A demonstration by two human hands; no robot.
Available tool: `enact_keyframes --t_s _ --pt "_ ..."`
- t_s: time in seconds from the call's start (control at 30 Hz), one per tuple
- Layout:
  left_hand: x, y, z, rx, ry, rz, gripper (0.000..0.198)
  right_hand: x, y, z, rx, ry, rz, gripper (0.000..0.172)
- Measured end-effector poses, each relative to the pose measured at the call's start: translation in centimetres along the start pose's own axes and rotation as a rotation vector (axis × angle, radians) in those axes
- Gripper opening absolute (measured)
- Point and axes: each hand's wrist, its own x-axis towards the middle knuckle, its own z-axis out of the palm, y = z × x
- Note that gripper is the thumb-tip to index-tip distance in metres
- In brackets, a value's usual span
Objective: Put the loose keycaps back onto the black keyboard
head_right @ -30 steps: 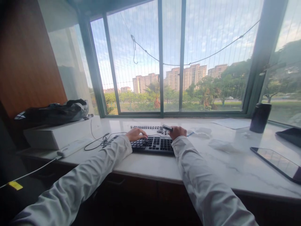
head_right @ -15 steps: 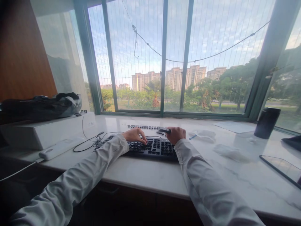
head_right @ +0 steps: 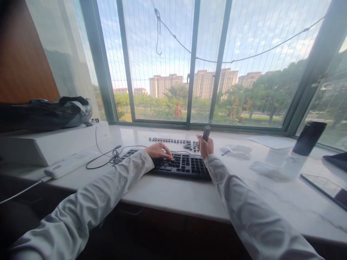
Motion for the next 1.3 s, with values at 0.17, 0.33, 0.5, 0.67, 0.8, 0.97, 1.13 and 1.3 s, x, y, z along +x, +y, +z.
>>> enact_keyframes --t_s 0.17,0.33,0.5,0.67,0.8,0.97,1.13,1.3 --pt "0.0 -0.2 0.0 -0.012 -0.014 -0.043 0.037 -0.3 -2.9 4.4 0.536 -0.183 0.283 0.037" --pt "0.1 -0.5 0.2 0.014 -0.022 -0.067 0.044 -1.4 -2.3 7.8 0.769 -0.203 0.471 0.036" --pt "0.2 -0.3 0.1 0.035 -0.032 -0.109 0.046 -2.5 -0.9 8.8 0.810 -0.221 0.486 0.038" --pt "0.2 -0.3 0.0 0.029 -0.032 -0.107 0.047 -3.4 -0.8 9.6 0.740 -0.230 0.497 0.033" --pt "0.3 -0.5 0.1 0.026 -0.024 -0.125 0.047 -3.9 -1.0 10.1 0.687 -0.246 0.469 0.033" --pt "0.2 -0.3 0.1 0.023 -0.036 -0.130 0.047 -3.8 -1.1 9.8 0.786 -0.246 0.507 0.035" --pt "0.2 -0.3 0.1 -0.003 -0.043 -0.124 0.045 -3.6 -1.1 9.5 0.771 -0.264 0.556 0.035" --pt "0.3 -0.3 0.0 -0.013 -0.046 -0.099 0.042 -3.6 -0.9 9.9 0.704 -0.221 0.549 0.032"
